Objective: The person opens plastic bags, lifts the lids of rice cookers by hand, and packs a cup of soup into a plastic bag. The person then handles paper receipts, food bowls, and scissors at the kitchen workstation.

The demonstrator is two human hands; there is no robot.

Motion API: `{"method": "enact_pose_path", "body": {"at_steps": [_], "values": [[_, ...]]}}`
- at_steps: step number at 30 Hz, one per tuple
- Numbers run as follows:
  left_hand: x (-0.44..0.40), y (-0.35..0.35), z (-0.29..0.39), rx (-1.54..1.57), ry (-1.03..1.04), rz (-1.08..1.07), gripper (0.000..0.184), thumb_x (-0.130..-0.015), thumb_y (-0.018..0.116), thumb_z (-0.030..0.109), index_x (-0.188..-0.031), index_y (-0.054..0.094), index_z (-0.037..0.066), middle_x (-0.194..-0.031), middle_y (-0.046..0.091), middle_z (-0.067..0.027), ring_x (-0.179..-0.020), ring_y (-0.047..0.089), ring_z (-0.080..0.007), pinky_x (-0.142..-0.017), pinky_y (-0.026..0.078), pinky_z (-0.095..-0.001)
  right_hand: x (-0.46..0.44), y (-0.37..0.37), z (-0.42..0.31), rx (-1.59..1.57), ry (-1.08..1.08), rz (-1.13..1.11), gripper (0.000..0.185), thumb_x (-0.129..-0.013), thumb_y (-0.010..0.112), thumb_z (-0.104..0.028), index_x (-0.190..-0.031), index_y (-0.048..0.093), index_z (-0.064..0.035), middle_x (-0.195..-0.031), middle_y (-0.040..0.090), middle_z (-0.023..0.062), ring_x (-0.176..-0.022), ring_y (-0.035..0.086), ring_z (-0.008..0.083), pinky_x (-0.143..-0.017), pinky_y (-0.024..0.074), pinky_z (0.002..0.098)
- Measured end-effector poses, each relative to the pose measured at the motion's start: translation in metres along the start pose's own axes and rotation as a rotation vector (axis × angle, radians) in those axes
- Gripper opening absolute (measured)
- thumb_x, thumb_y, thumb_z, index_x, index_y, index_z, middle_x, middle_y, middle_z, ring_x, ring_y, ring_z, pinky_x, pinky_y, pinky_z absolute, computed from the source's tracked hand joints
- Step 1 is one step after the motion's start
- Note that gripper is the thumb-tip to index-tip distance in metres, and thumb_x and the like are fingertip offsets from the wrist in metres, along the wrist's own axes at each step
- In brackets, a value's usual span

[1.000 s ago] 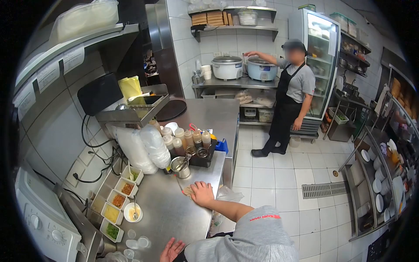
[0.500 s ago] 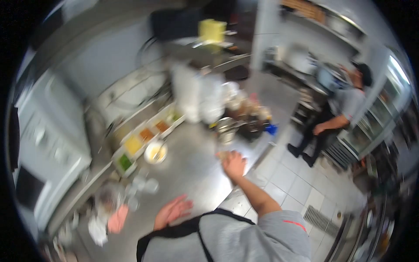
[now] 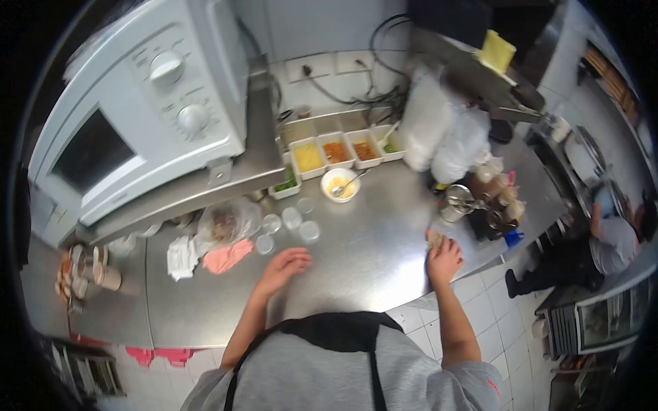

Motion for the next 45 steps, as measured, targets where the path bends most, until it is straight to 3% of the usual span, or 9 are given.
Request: {"method": "enact_pose_path", "body": {"at_steps": [11, 15, 19, 21, 23, 32, 40, 44, 45], "values": [[-0.023, 0.091, -0.076, 0.156, 0.053, -0.008, 0.011, -0.086, 0.051, -0.002, -0.096, 0.055, -0.001, -0.086, 0.061, -0.0066, -0.076, 0.059, -0.0132, -0.072, 0.047, -0.0246, -0.065, -0.017, 0.023, -0.398, 0.139, -0.422, 0.057, -0.075, 0.06, -0.029, -0.128, 0.047, -0.0132, -0.115, 0.056, 0.0152, -0.108, 0.052, 0.0332, -0.088, 0.0396, 0.0519], [-0.025, 0.106, -0.062, -0.054, 0.247, -0.058, 0.013, -0.084, 0.046, -0.007, -0.086, 0.058, -0.003, -0.08, 0.059, -0.0073, -0.071, 0.06, -0.0132, -0.069, 0.048, -0.0232, -0.215, -0.112, 0.078, -0.681, -0.06, 0.355, 0.056, -0.079, 0.06, -0.018, -0.13, 0.042, -0.0032, -0.105, 0.061, 0.0172, -0.096, 0.06, 0.0282, -0.083, 0.0474, 0.0368], [-0.026, 0.103, -0.059, 0.009, 0.182, -0.023, 0.015, -0.083, 0.045, -0.009, -0.082, 0.058, -0.003, -0.078, 0.058, -0.007, -0.069, 0.06, -0.0129, -0.065, 0.048, -0.0227, -0.28, -0.277, 0.1, -1.185, 0.3, 0.3, 0.069, -0.081, 0.053, -0.012, -0.138, 0.015, -0.0024, -0.074, 0.066, 0.0073, -0.062, 0.065, 0.0182, -0.049, 0.0452, 0.0325], [-0.028, 0.098, -0.072, -0.079, 0.251, -0.054, 0.011, -0.085, 0.046, -0.006, -0.086, 0.057, -0.003, -0.08, 0.059, -0.0071, -0.069, 0.061, -0.0126, -0.062, 0.049, -0.0234, -0.289, -0.305, 0.111, -1.103, 0.401, 0.179, 0.083, -0.082, 0.051, -0.014, -0.141, -0.006, -0.0033, -0.083, 0.067, 0.0082, -0.069, 0.066, 0.0183, -0.06, 0.0413, 0.0385], [-0.028, 0.096, -0.078, 0.001, 0.211, -0.02, 0.012, -0.084, 0.046, -0.006, -0.086, 0.058, -0.003, -0.08, 0.059, -0.0073, -0.069, 0.061, -0.0127, -0.063, 0.049, -0.0237, -0.299, -0.31, 0.122, -0.914, 0.491, 0.095, 0.064, -0.082, 0.05, -0.013, -0.132, 0.012, -0.0013, -0.081, 0.067, 0.0089, -0.062, 0.065, 0.0188, -0.062, 0.0417, 0.0405], [-0.03, 0.095, -0.081, 0.058, 0.2, -0.024, 0.012, -0.084, 0.047, -0.006, -0.087, 0.058, -0.004, -0.08, 0.061, -0.0082, -0.069, 0.062, -0.0128, -0.062, 0.05, -0.0241, -0.297, -0.307, 0.117, -0.793, 0.555, 0.057, 0.084, -0.082, 0.051, -0.013, -0.14, -0.008, -0.0062, -0.077, 0.066, 0.0047, -0.059, 0.064, 0.0162, -0.063, 0.0436, 0.0428], [-0.033, 0.088, -0.087, 0.11, 0.147, -0.222, 0.024, -0.085, 0.049, -0.001, -0.109, 0.05, -0.004, -0.088, 0.062, -0.0125, -0.081, 0.063, -0.0191, -0.076, 0.05, -0.0304, -0.277, -0.272, 0.113, -0.636, 0.392, -0.09, 0.022, -0.08, 0.051, -0.011, -0.1, 0.051, -0.0033, -0.075, 0.066, 0.0116, -0.058, 0.066, 0.0208, -0.047, 0.0472, 0.0359], [0.012, 0.059, 0.085, 0.163, 0.067, -0.704, 0.051, -0.092, 0.048, 0.031, -0.13, 0.039, -0.002, -0.126, 0.048, -0.0183, -0.116, 0.047, -0.0316, -0.102, 0.034, -0.043, -0.214, -0.205, 0.06, -0.518, -0.073, -0.725, 0.037, -0.088, 0.049, -0.023, -0.12, 0.055, -0.0064, -0.097, 0.066, 0.0079, -0.072, 0.067, 0.0169, -0.064, 0.052, 0.0302], [0.037, 0.047, 0.143, 0.276, 0.186, -0.483, 0.048, -0.087, 0.056, 0.028, -0.121, 0.048, -0.006, -0.113, 0.058, -0.0177, -0.106, 0.056, -0.0318, -0.098, 0.038, -0.0424, -0.188, -0.18, 0.045, -0.617, 0.006, -0.848, 0.038, -0.089, 0.049, -0.026, -0.122, 0.053, -0.0068, -0.097, 0.066, 0.0064, -0.076, 0.067, 0.0164, -0.066, 0.0516, 0.0294]]}}
Point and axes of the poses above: each hand's wrist, its own x-axis away from the middle knuckle, its own y-axis out of the palm, z = x × y, the point moved 3 cm from there along -x, towards the middle knuckle
